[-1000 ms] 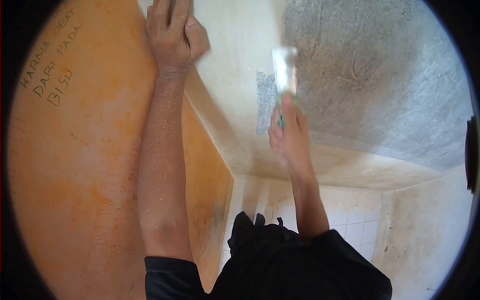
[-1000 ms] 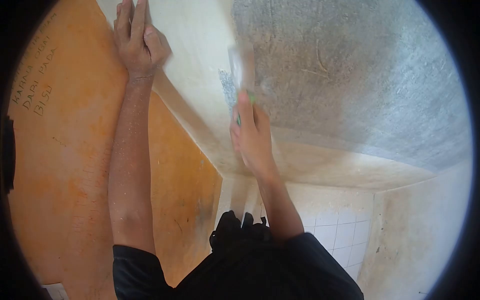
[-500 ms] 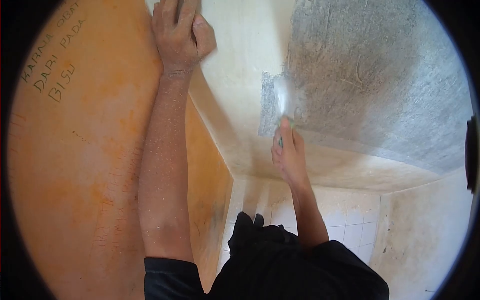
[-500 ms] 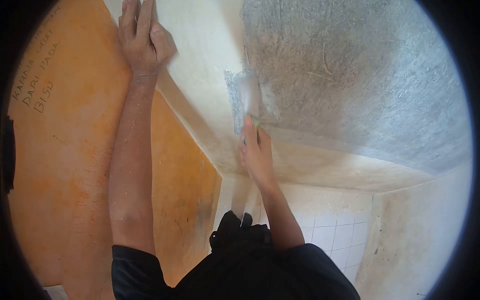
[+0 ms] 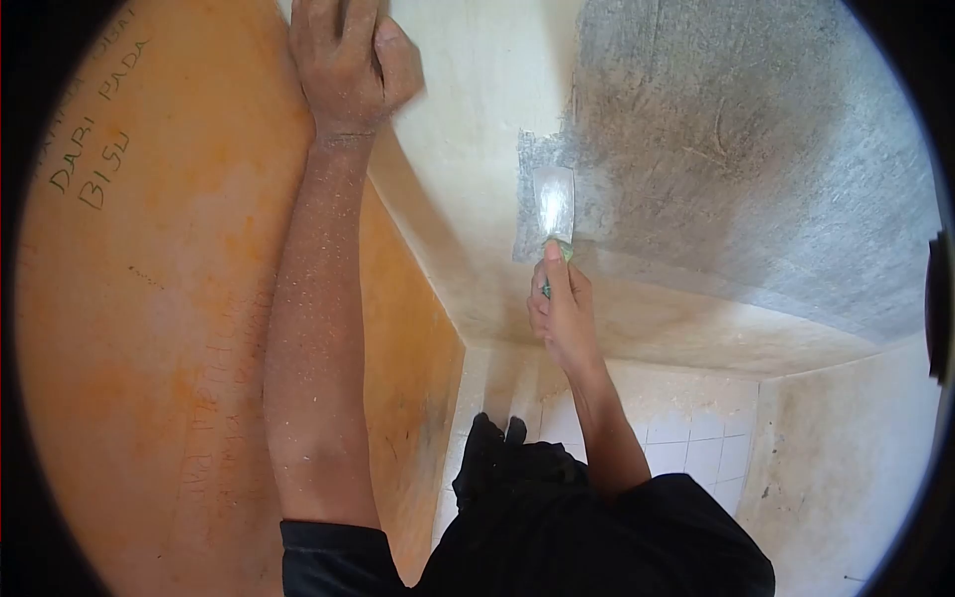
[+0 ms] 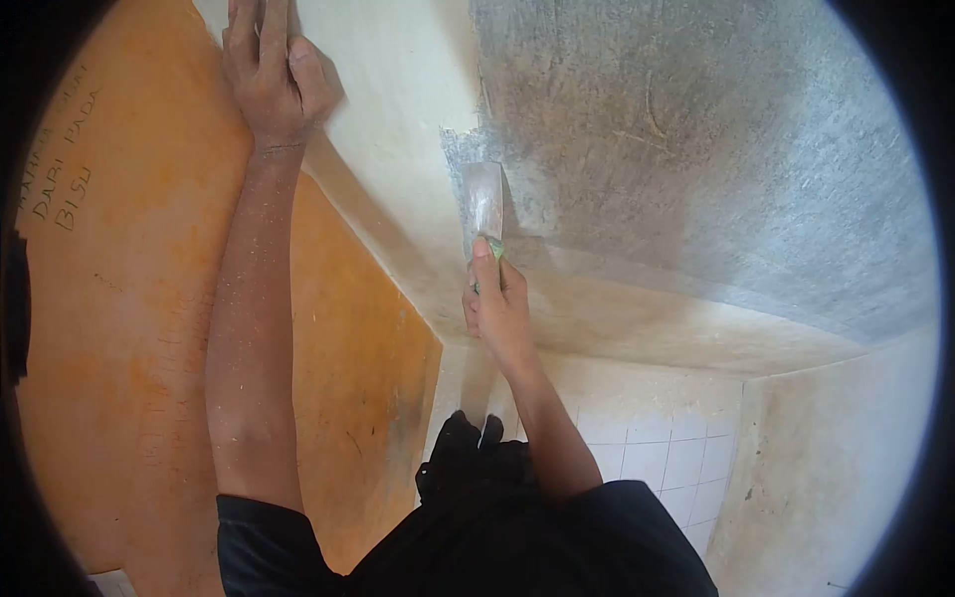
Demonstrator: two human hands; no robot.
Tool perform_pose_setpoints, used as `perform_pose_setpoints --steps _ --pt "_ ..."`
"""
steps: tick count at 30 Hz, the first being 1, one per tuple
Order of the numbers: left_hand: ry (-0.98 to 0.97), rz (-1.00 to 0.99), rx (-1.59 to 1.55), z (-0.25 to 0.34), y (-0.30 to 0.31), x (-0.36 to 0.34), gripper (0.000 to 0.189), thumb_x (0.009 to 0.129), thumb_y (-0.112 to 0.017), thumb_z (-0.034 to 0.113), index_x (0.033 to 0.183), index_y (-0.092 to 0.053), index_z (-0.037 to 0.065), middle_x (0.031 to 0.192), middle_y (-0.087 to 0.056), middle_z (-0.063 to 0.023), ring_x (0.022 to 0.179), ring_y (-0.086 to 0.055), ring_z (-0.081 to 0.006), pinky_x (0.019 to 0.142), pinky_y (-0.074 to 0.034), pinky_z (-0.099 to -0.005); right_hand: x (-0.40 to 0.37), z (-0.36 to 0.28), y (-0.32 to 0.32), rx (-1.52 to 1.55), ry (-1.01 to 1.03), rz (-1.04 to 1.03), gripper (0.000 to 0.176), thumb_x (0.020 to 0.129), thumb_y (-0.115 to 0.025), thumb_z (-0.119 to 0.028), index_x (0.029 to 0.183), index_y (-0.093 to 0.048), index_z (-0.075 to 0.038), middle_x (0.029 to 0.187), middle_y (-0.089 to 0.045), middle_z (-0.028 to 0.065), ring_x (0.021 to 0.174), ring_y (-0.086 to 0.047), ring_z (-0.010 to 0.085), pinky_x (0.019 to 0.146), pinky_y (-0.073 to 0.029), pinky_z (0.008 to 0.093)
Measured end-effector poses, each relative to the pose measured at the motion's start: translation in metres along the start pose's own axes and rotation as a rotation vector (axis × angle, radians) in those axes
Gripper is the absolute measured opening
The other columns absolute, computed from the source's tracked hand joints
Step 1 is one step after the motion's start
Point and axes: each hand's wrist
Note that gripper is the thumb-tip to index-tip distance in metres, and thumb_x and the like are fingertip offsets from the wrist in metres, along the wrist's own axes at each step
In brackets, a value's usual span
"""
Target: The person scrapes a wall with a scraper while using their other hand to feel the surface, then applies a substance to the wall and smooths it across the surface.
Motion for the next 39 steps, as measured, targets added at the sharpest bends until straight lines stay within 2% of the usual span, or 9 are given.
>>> perform_pose_setpoints --steps 3,18,21,23,24,27,31,34,39 --pt "-0.023 0.034 -0.024 0.004 0.002 0.000 0.053 0.089 -0.037 0.009 0.138 -0.049 -0.006 0.146 -0.040 -0.0285 0.137 -0.036 -0.0453 0.113 -0.029 -0.0548 0.003 -0.005 -0.004 -0.053 0.025 -0.014 0.045 0.099 -0.050 -0.052 0.078 -0.044 -0.013 0.056 -0.035 -0.0068 0.042 -0.030 0.0025 0.037 -0.021 0.0207" --pt "0.142 -0.150 0.081 0.018 0.011 -0.026 0.052 0.097 -0.035 0.018 0.142 -0.045 -0.005 0.152 -0.034 -0.0272 0.142 -0.031 -0.0441 0.114 -0.022 -0.0570 0.005 -0.015 -0.007 -0.044 0.004 -0.038 0.047 0.099 -0.051 -0.052 0.072 -0.042 -0.014 0.055 -0.033 -0.0068 0.042 -0.029 0.0032 0.037 -0.019 0.0224" --pt "0.126 -0.123 0.032 0.024 0.010 -0.029 0.051 0.097 -0.035 0.018 0.141 -0.046 -0.006 0.150 -0.036 -0.0275 0.141 -0.031 -0.0447 0.114 -0.023 -0.0569 0.006 -0.037 -0.022 0.018 0.110 -0.109 0.047 0.099 -0.050 -0.053 0.072 -0.042 -0.015 0.055 -0.033 -0.0069 0.042 -0.029 0.0033 0.037 -0.019 0.0226" --pt "0.051 0.063 -0.035 0.023 0.003 -0.025 0.048 0.092 -0.042 0.015 0.135 -0.055 -0.001 0.143 -0.045 -0.0237 0.135 -0.040 -0.0390 0.110 -0.033 -0.0491 0.006 -0.038 -0.023 0.035 0.121 -0.131 0.048 0.099 -0.049 -0.054 0.073 -0.043 -0.014 0.054 -0.033 -0.0069 0.041 -0.029 0.0033 0.036 -0.020 0.0225" --pt "0.036 0.082 -0.025 0.019 0.000 -0.021 0.048 0.092 -0.042 0.015 0.135 -0.055 -0.001 0.143 -0.045 -0.0237 0.135 -0.040 -0.0390 0.110 -0.033 -0.0491 0.007 -0.028 -0.019 0.037 0.143 -0.145 0.048 0.099 -0.049 -0.054 0.073 -0.043 -0.014 0.054 -0.033 -0.0069 0.041 -0.029 0.0033 0.036 -0.020 0.0225" --pt "0.052 0.066 -0.049 0.017 0.006 -0.025 0.049 0.094 -0.041 0.020 0.136 -0.054 -0.001 0.146 -0.044 -0.0234 0.135 -0.040 -0.0413 0.108 -0.032 -0.0494 0.001 -0.007 -0.017 0.051 0.009 -0.095 0.047 0.100 -0.048 -0.054 0.073 -0.044 -0.015 0.053 -0.033 -0.0070 0.041 -0.030 0.0038 0.036 -0.021 0.0227" --pt "0.066 0.054 -0.123 0.021 0.003 -0.029 0.049 0.094 -0.040 0.021 0.137 -0.053 0.000 0.147 -0.042 -0.0226 0.138 -0.036 -0.0405 0.111 -0.030 -0.0496 0.009 -0.051 -0.030 0.145 0.245 -0.136 0.049 0.100 -0.046 -0.055 0.072 -0.044 -0.015 0.052 -0.034 -0.0061 0.039 -0.031 0.0045 0.035 -0.021 0.0226" --pt "0.074 0.044 -0.070 0.016 0.002 -0.023 0.049 0.095 -0.040 0.019 0.138 -0.053 0.000 0.147 -0.042 -0.0225 0.139 -0.035 -0.0402 0.111 -0.030 -0.0493 0.004 -0.020 -0.023 0.076 0.077 -0.032 0.050 0.099 -0.048 -0.056 0.072 -0.042 -0.014 0.054 -0.034 -0.0057 0.040 -0.031 0.0045 0.036 -0.021 0.0225" --pt "0.068 0.014 -0.104 0.017 0.006 -0.030 0.049 0.095 -0.039 0.018 0.138 -0.053 0.000 0.146 -0.042 -0.0236 0.138 -0.037 -0.0404 0.111 -0.030 -0.0497 -0.005 -0.005 -0.028 0.173 -0.029 -0.075 0.049 0.100 -0.049 -0.053 0.072 -0.039 -0.014 0.056 -0.032 -0.0055 0.041 -0.028 0.0045 0.038 -0.020 0.0230"
Point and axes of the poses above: each hand's wrist, its own x-axis towards the middle knuckle, its own y-axis out of the back of the hand, z = x × y
